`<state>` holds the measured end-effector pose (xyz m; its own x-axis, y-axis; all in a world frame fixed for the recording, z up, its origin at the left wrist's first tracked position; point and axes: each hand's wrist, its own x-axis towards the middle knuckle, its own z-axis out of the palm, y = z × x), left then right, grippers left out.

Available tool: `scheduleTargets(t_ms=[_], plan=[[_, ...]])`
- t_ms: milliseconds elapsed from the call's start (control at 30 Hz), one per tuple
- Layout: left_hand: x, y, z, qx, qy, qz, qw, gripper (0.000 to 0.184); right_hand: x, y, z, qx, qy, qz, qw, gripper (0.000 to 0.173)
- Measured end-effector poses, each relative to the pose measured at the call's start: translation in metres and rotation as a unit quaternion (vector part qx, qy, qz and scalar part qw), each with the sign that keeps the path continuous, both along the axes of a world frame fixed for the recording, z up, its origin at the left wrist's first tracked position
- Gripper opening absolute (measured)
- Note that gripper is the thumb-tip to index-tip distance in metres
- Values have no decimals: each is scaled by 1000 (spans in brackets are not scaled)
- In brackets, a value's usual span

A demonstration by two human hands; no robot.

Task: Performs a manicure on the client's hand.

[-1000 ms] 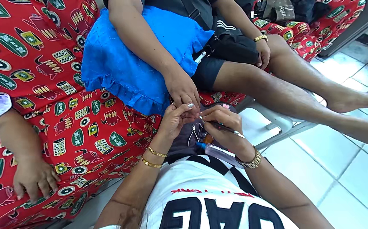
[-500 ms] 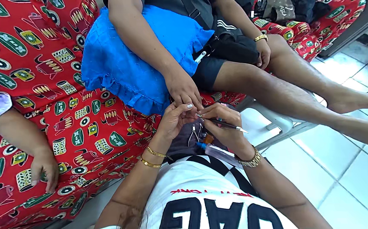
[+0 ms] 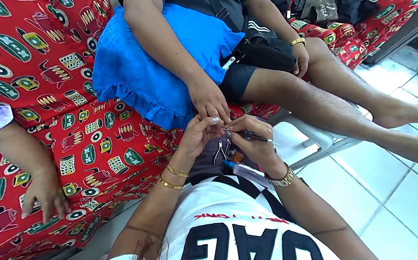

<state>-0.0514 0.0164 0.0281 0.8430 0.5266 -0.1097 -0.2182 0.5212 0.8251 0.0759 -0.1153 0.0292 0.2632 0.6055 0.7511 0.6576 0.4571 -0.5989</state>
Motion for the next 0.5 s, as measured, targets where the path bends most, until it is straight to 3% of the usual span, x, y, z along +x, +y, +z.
scheduleTargets(t_ms=[300, 500], plan=[[1, 2, 1, -19, -25, -17, 999, 10, -4, -6, 3, -15, 197, 39, 980, 14], [1, 2, 0, -14, -24, -19, 999, 12, -4, -2, -3, 4, 183, 45, 982, 13]])
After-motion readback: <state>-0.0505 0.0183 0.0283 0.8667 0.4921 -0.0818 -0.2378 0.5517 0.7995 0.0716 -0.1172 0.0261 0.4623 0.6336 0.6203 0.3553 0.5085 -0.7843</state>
